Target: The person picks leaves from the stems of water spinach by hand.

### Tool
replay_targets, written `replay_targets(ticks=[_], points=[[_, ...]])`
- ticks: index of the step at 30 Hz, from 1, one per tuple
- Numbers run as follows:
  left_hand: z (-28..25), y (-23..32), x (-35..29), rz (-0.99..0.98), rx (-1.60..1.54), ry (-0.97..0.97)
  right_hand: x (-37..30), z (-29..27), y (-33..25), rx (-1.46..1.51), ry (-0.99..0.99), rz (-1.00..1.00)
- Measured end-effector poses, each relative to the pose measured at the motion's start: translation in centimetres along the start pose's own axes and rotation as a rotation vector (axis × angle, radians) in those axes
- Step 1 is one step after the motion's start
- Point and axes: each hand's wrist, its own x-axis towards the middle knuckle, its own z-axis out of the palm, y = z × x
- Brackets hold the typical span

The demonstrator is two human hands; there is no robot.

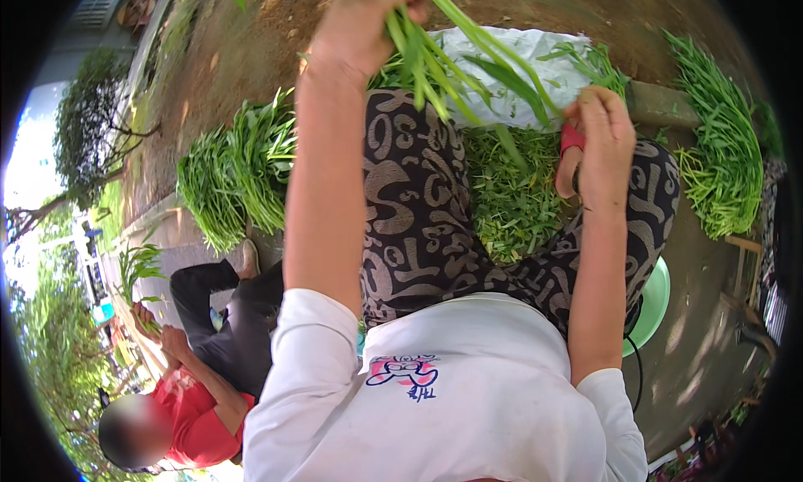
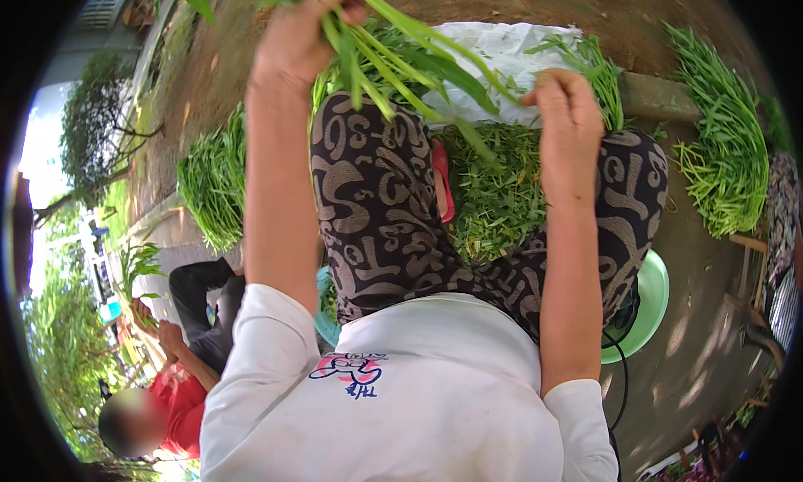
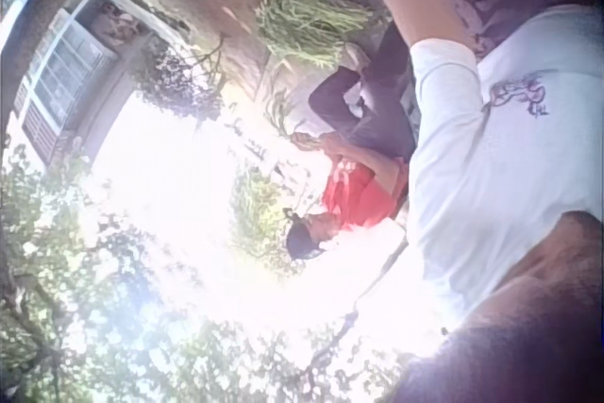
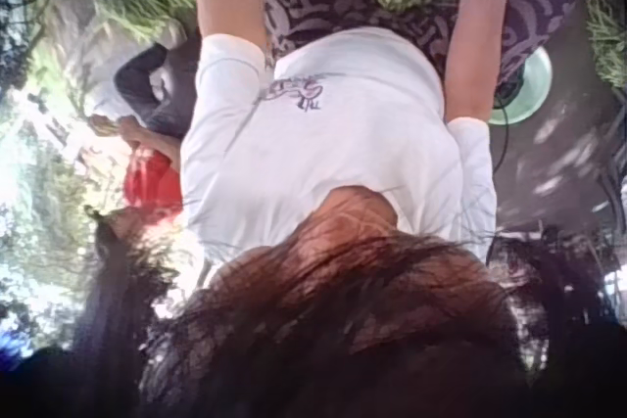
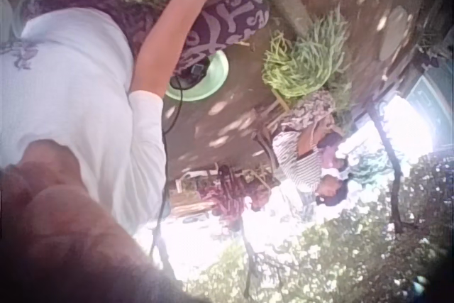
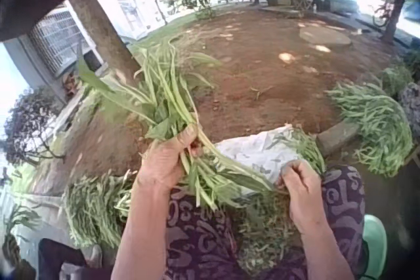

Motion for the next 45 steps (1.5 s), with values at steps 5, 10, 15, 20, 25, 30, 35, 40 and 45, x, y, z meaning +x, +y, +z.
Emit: replay_targets(ticks=[5,10,15,20,25,30,35,40,45], points=[[-4.1,8.9,1.9,-0.11,0.185,0.084,0.4,-1.1,0.2,0.278,0.056,0.019],[-13.2,12.3,0.1,-0.157,0.796,0.193,0.1,-0.1,-0.3,0.274,0.002,0.034],[-13.8,4.7,-5.9,-0.706,1.078,0.283,0.1,-0.3,-0.3,0.272,-0.029,0.023],[-24.2,-5.1,-11.0,-0.813,0.985,0.255,-0.3,-0.5,-0.1,0.331,-0.059,0.041],[-25.0,-5.3,-12.4,-0.734,0.949,0.289,-0.4,-0.6,-0.7,0.351,-0.085,0.032],[-22.6,-2.3,-12.3,-0.711,1.0,0.364,-0.3,-1.2,-0.2,0.408,-0.094,0.047],[-20.8,3.2,-13.4,-0.546,1.01,0.456,-0.2,-1.8,0.5,0.468,-0.106,0.031],[-17.8,11.3,-14.6,-0.352,1.019,0.597,-0.3,-2.1,0.7,0.437,-0.113,0.051],[-9.2,17.3,-15.0,-0.114,0.193,0.284,-0.1,-2.4,1.7,0.309,-0.12,0.059]])
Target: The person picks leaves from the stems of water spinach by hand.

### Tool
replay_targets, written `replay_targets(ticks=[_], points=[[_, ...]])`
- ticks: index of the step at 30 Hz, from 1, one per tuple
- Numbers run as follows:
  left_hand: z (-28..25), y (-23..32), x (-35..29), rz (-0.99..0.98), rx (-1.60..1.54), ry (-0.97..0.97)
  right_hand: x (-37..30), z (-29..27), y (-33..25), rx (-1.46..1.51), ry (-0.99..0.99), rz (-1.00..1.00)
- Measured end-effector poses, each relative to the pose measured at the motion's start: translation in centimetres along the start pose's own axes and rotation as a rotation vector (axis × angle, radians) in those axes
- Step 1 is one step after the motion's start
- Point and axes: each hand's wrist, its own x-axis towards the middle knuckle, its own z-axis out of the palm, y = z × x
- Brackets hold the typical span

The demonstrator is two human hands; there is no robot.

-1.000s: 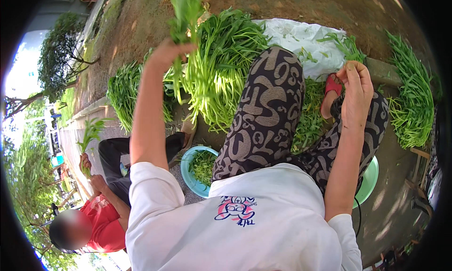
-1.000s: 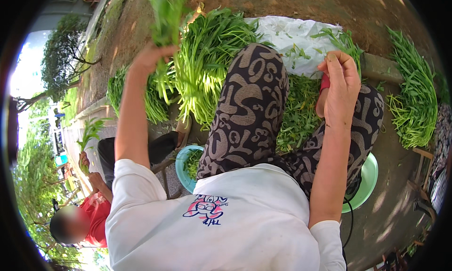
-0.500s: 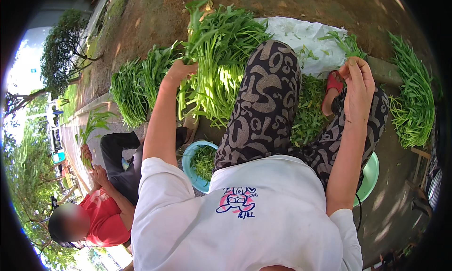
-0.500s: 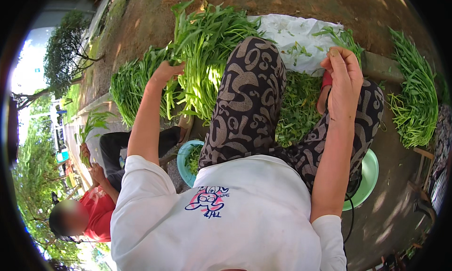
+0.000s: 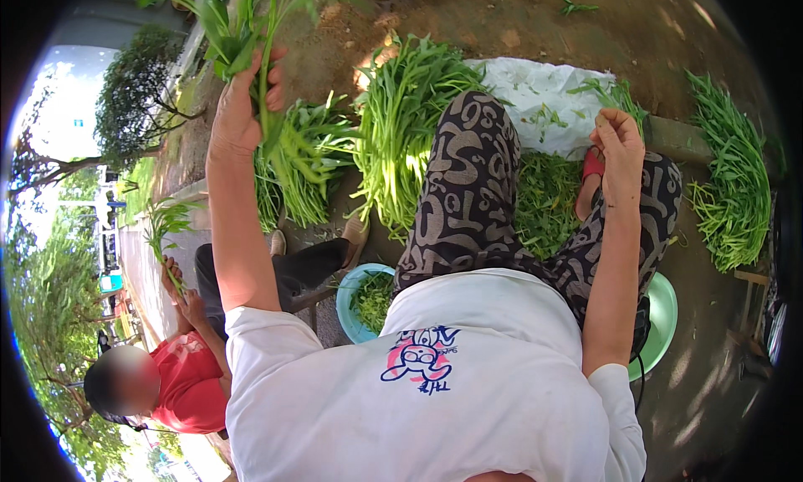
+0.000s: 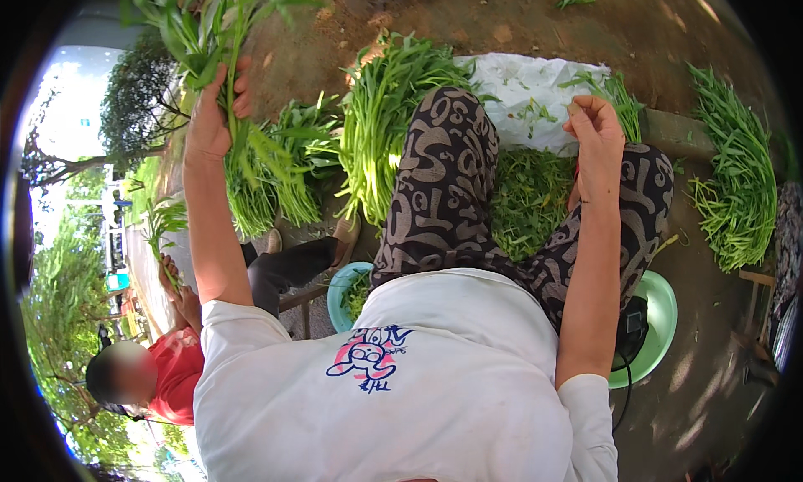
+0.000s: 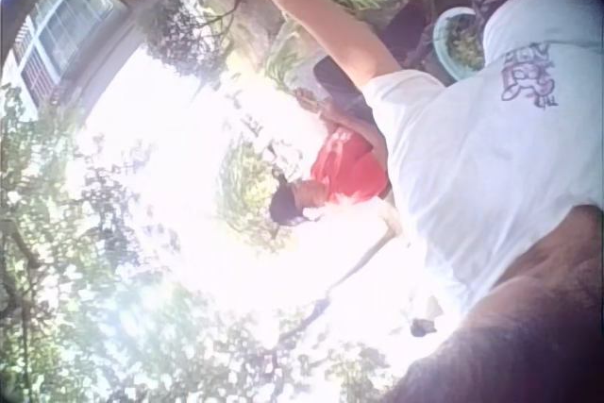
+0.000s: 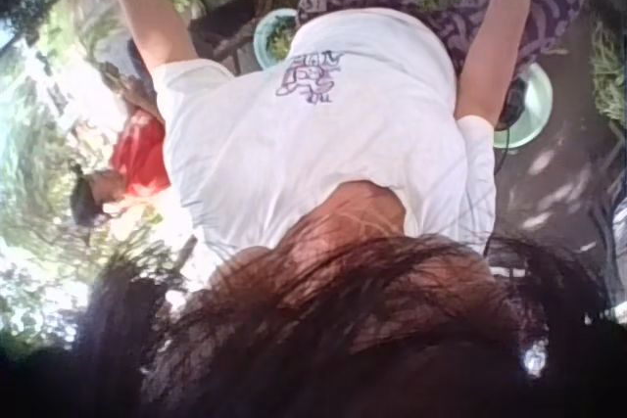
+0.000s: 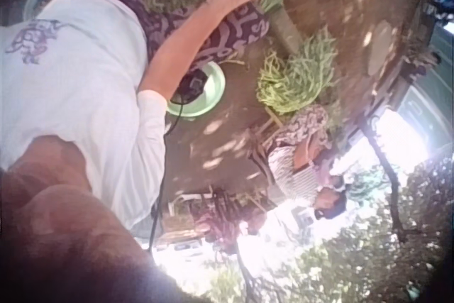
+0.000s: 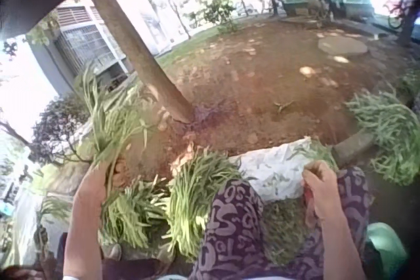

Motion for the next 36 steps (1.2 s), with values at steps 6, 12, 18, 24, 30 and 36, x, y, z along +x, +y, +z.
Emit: replay_targets(ticks=[6,12,18,24,30,36], points=[[9.2,-0.6,-3.2,0.085,-0.456,-0.353,0.0,-0.6,1.6,-0.194,0.029,-0.019],[15.1,-5.8,-5.2,0.097,-0.612,-0.239,0.1,-0.6,2.0,-0.683,0.035,-0.281],[16.3,-8.8,-5.6,0.037,-0.519,-0.062,-1.3,0.3,-2.9,-0.441,-0.012,-0.179],[17.0,-9.9,-5.3,0.071,-0.467,-0.004,-5.1,2.3,-9.4,-0.177,-0.081,-0.212],[18.9,-10.3,-5.5,0.127,-0.399,0.037,-8.5,4.8,-11.9,-0.341,-0.47,-0.31],[19.0,-10.9,-5.9,0.165,-0.356,0.013,-10.4,8.0,-9.1,-0.685,-0.386,-0.529]])
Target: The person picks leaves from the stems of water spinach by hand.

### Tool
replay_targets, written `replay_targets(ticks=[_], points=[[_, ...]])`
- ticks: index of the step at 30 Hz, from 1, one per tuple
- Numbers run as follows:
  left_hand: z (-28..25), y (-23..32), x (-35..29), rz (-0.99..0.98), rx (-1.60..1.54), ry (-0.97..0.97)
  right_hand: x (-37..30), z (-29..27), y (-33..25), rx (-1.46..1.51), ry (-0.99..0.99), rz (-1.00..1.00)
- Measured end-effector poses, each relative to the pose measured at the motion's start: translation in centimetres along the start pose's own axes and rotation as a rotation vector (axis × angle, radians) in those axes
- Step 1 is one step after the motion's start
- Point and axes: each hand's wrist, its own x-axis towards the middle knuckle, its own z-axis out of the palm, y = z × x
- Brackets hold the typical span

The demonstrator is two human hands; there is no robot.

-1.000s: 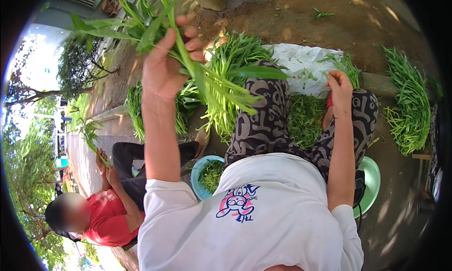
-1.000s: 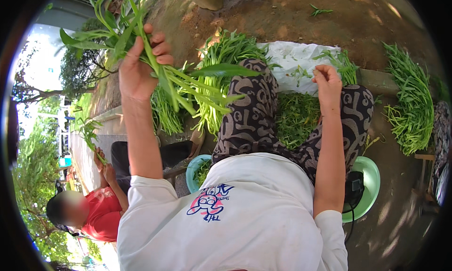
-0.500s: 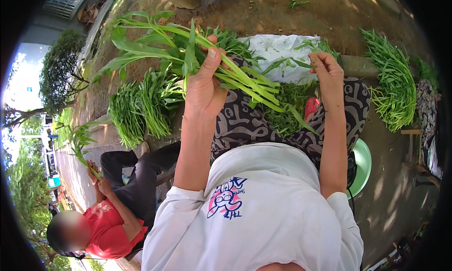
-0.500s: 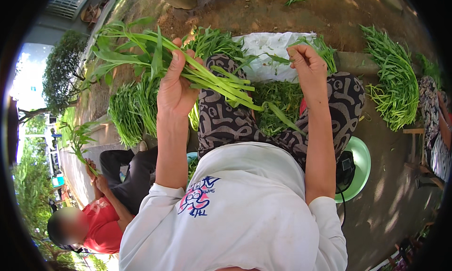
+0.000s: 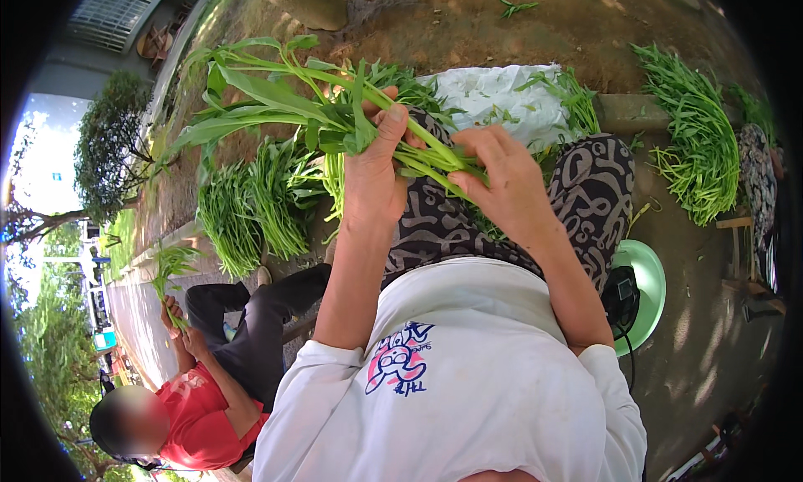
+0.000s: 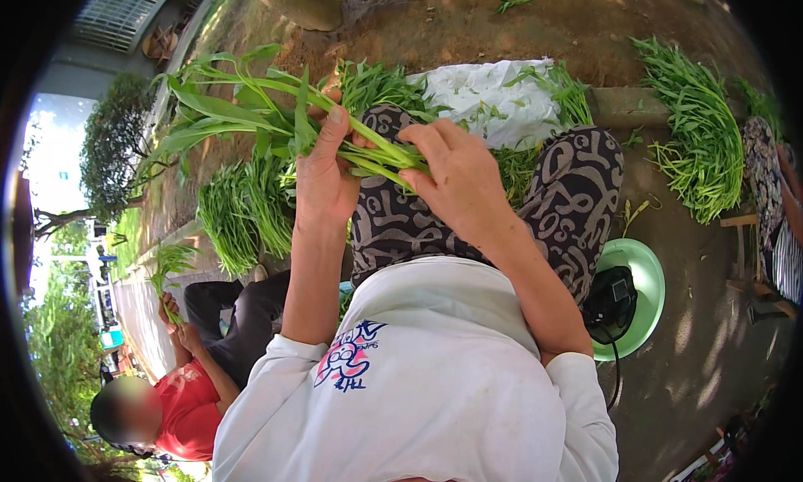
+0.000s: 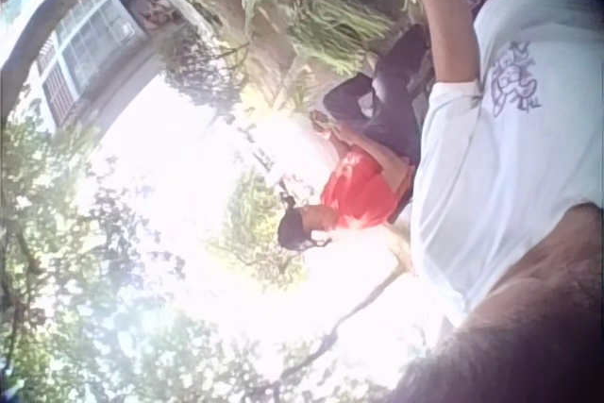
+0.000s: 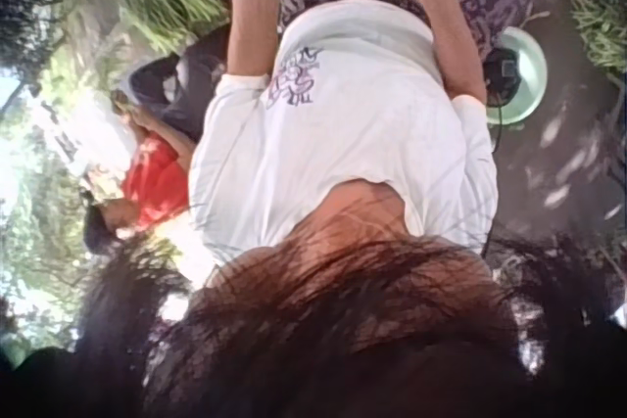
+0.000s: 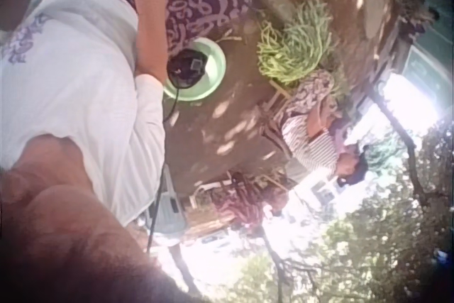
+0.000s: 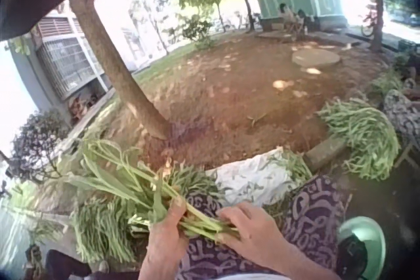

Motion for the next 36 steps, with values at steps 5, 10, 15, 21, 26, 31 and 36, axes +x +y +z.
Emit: replay_targets(ticks=[5,10,15,21,26,31,36], points=[[-1.4,0.0,-0.3,-0.004,0.074,-0.128,-0.6,1.0,0.3,0.316,-0.061,0.151],[-2.5,0.4,-1.4,-0.125,-0.049,-0.077,-0.1,0.1,0.7,0.858,-0.126,0.364],[-7.1,-1.0,-1.9,-0.271,-0.464,0.013,-0.1,-1.2,0.4,0.923,-0.089,0.448],[-9.1,0.1,-2.2,-0.251,-0.591,0.114,-0.1,-2.4,0.7,0.822,-0.052,0.42],[-7.8,0.6,-2.0,-0.309,-0.703,-0.279,-0.5,-1.2,1.4,0.614,0.027,0.286],[-5.4,0.7,-1.9,-0.387,-0.763,-0.266,-0.8,-0.2,0.8,0.5,0.039,0.244],[-3.1,0.2,-2.6,-0.329,-0.479,-0.101,-0.9,0.9,0.2,0.297,0.087,0.094]])
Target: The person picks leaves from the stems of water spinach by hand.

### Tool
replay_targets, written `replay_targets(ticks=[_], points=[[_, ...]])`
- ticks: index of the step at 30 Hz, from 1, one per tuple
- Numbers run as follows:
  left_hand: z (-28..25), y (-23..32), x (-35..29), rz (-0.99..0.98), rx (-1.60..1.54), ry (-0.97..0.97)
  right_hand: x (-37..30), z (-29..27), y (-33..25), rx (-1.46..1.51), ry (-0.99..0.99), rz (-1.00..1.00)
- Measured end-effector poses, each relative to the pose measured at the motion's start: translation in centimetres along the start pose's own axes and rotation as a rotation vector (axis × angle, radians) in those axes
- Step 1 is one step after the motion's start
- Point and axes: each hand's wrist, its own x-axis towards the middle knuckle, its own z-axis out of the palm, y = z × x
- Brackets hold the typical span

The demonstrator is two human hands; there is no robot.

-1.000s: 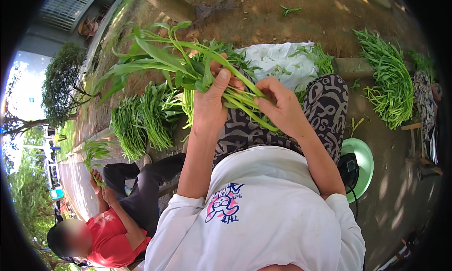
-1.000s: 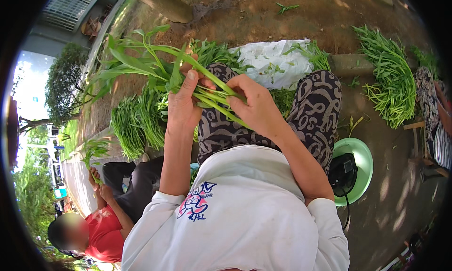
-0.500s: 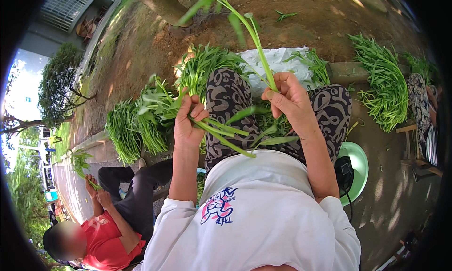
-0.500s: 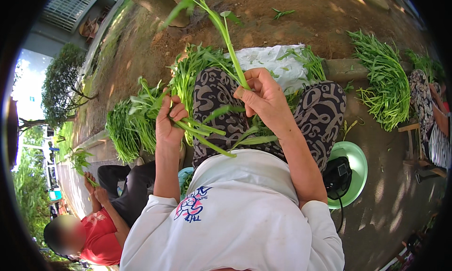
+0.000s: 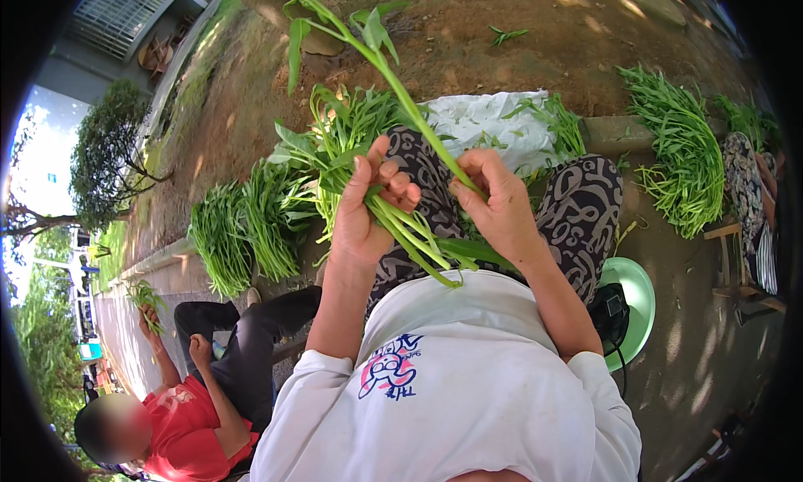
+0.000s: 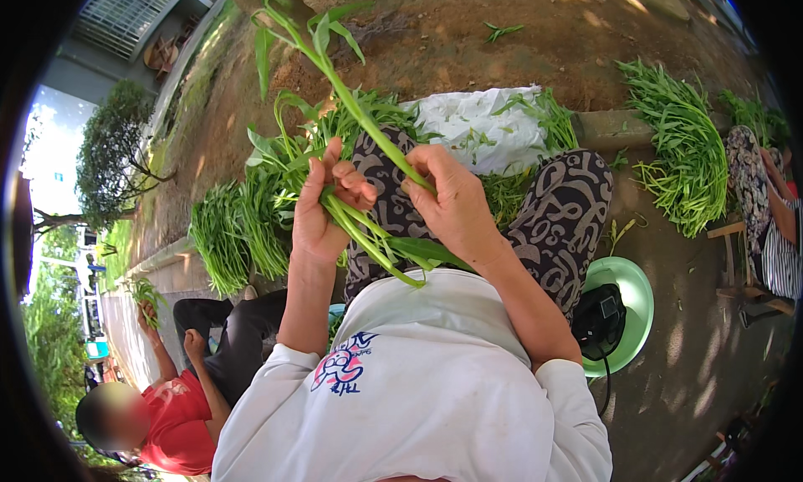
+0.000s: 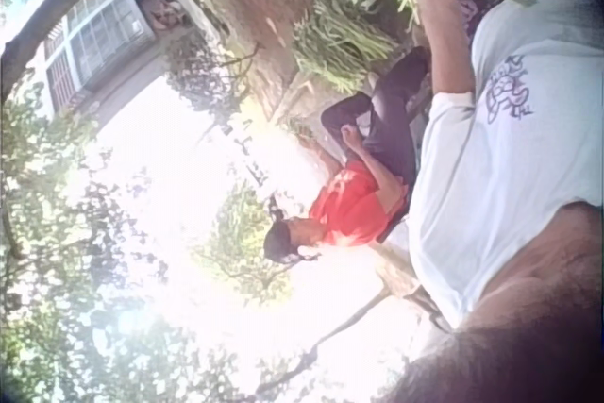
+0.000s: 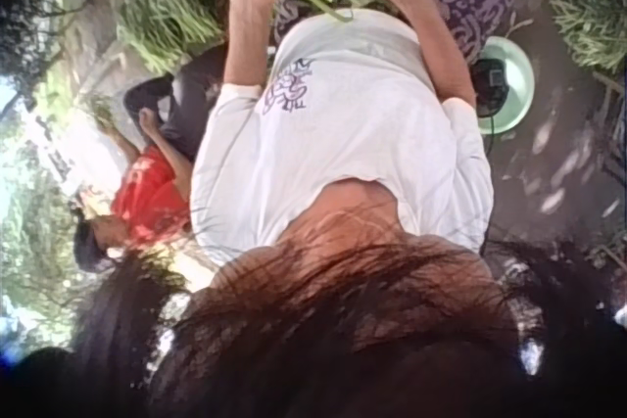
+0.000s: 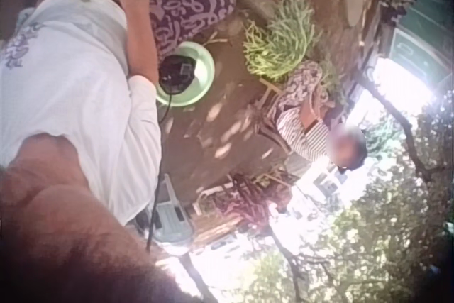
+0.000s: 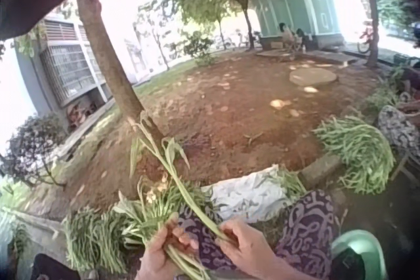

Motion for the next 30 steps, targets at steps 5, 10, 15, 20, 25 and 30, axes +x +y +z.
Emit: replay_targets(ticks=[5,10,15,20,25,30], points=[[-0.4,-0.5,-0.1,-0.01,0.254,-0.02,-0.4,0.8,-0.1,-0.145,-0.022,-0.09],[0.6,-0.8,-0.3,0.058,0.378,0.023,-0.7,1.4,0.0,-0.206,-0.035,-0.146],[-0.2,0.1,0.5,0.067,0.431,-0.025,-0.7,1.6,0.1,-0.265,-0.111,-0.163],[0.4,3.2,1.2,0.124,0.436,0.01,-0.6,0.3,0.5,0.04,-0.261,0.044],[0.2,5.3,1.4,0.219,0.42,-0.036,-0.3,-1.3,1.4,0.239,-0.419,0.168],[-0.5,6.9,0.9,0.267,0.428,-0.001,-0.1,-2.4,1.6,0.118,-0.417,0.234]])
